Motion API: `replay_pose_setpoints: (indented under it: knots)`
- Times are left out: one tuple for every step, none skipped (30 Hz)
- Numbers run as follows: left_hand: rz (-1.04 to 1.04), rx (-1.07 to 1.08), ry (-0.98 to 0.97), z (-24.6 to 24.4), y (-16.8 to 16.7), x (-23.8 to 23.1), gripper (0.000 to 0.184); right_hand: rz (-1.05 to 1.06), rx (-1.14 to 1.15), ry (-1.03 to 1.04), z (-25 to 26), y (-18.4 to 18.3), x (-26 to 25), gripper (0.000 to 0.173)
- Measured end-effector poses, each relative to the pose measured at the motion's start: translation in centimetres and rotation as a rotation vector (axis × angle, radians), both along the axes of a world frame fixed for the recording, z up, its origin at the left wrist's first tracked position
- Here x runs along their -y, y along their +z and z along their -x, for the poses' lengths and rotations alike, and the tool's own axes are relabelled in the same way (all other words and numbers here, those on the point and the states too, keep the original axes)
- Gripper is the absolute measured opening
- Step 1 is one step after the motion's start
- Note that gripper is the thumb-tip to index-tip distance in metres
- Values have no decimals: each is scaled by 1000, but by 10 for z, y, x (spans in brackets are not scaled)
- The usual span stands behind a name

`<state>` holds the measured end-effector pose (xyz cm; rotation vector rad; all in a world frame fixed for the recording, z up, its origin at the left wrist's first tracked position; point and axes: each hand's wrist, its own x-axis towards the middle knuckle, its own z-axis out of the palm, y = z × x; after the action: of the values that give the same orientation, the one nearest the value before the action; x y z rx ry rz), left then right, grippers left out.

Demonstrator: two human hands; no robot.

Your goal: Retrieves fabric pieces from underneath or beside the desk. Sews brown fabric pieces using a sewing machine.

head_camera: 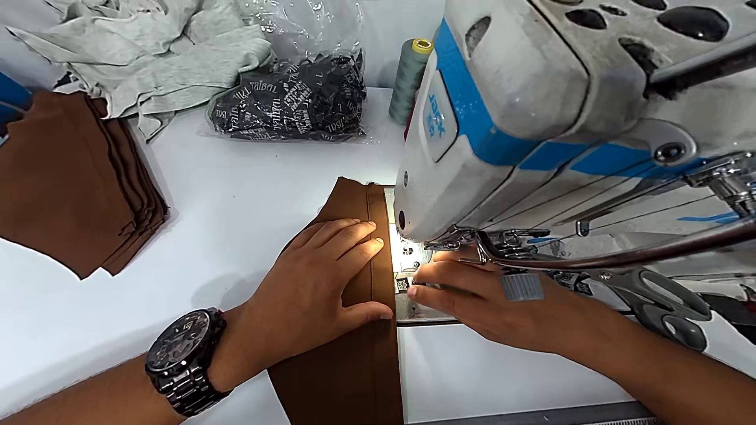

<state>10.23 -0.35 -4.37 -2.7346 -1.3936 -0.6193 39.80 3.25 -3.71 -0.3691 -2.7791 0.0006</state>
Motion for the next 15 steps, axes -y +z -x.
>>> replay_pose_setpoints:
  knots:
    - [-5,4,1,0,0,1,75,16,-20,-2,-2,1,1,27]
    - [-14,16,-2,0,0,1,73,30,-35,-2,-5,1,2,26]
    - [-29,35,-9,1,1,1,71,30,-45,-2,-7,1,4,25]
    - [-48,56,-19,2,3,1,68,29,-53,-3,-9,1,4,25]
    - [-66,73,-28,3,4,2,64,27,-59,-5,-10,0,4,25]
    - [-79,84,-33,3,6,2,61,27,-56,-11,-11,-1,3,27]
    - [-90,91,-35,4,7,3,58,30,-45,-15,-11,-2,1,28]
    - [-91,92,-39,3,7,3,57,39,-38,-14,-11,-4,0,30]
    - [-82,89,-43,3,7,4,56,54,-32,-14,-10,-6,0,30]
    - [-68,83,-48,2,6,5,57,71,-27,-13,-9,-7,0,30]
    - [-53,76,-51,1,4,5,57,82,-26,-11,-7,-7,1,29]
    - [-39,72,-52,0,3,6,58,83,-22,-11,-6,-7,3,30]
    - [-29,64,-51,0,3,6,58,81,-20,-14,-4,-7,4,29]
    - [-27,57,-49,0,2,6,58,74,-21,-17,-2,-7,5,29]
    - [-24,51,-47,0,2,6,58,70,-22,-17,-1,-7,5,29]
